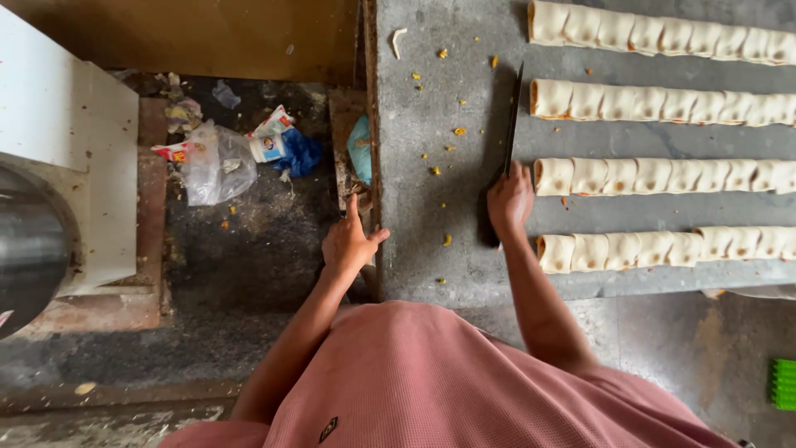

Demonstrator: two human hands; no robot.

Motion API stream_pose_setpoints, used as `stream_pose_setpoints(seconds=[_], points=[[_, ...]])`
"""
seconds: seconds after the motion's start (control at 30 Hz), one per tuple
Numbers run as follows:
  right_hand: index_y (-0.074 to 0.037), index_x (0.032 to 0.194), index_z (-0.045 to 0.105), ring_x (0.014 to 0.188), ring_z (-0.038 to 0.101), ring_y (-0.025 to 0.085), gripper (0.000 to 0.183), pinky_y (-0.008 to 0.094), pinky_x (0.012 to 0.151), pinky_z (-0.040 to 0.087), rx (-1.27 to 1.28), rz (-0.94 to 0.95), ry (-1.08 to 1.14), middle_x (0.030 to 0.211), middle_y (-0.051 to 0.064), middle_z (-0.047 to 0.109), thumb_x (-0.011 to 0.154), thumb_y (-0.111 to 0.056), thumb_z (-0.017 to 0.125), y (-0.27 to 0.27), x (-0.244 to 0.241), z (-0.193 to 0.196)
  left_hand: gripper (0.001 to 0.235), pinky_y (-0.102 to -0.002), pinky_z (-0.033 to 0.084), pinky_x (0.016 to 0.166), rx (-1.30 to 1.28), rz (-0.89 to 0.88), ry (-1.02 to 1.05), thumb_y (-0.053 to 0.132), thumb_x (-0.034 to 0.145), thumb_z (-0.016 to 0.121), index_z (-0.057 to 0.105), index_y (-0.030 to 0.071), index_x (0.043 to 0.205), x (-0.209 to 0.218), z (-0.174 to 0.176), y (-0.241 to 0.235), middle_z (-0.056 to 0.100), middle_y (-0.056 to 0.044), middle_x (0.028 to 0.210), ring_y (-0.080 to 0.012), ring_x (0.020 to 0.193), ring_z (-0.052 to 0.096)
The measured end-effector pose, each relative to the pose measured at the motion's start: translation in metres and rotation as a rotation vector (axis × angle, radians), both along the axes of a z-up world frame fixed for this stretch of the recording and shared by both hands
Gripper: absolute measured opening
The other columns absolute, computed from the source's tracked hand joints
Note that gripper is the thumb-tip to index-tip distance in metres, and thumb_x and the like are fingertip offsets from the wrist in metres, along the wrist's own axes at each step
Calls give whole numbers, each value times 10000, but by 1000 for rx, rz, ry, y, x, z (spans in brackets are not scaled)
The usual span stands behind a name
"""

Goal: The person arranges pre-cut pastry pieces onto metal baking trays, filling them in rows. They then place the filled trays onto a metal rack and retrieve empty trays to continue the process.

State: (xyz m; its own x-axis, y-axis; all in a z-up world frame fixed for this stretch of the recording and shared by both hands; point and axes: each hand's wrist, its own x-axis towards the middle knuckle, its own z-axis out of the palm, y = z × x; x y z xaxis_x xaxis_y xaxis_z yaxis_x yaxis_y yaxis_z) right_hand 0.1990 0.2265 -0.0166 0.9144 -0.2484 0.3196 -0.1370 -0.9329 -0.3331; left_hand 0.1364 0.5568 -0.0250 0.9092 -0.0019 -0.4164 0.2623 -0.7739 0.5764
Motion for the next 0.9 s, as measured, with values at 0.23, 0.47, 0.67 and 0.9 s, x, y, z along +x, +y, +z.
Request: stream_pose_setpoints(seconds=[0.23, 0.47, 0.67, 0.9], points=[[-15, 1174, 648, 879, 627, 462, 253, 542, 700, 511, 14, 241, -65, 1016, 224, 627, 923, -12, 619, -4, 110, 14, 1137, -465, 540, 928, 87, 48, 77, 564, 775, 815, 184, 151, 1626, 5, 24, -7, 679, -172, 1285, -363, 1178, 646], [-50, 1223, 655, 897, 632, 410, 323, 493, 737, 529, 77, 520, 16, 960, 184, 615, 909, 15, 617, 51, 63, 37, 1131, -459, 529, 974, 119, 98, 241, 557, 818, 787, 132, 162, 1651, 9, 40, -9, 691, -172, 1263, -355, 1184, 655], [-23, 1289, 642, 924, 627, 431, 385, 494, 786, 530, 204, 364, 105, 1037, 204, 635, 907, 5, 611, 38, -69, 54, 1073, -494, 508, 950, 62, 63, 150, 502, 819, 805, 153, 175, 1606, 9, 35, -8, 641, -187, 1333, -390, 1220, 605], [25, 1290, 638, 749, 621, 370, 311, 458, 674, 517, 222, -36, 186, 987, 215, 625, 984, -22, 609, 27, -198, 46, 1060, -493, 526, 927, -57, -38, 19, 450, 817, 820, 185, 135, 1606, 10, 26, 1, 675, -228, 1263, -415, 1138, 653]])
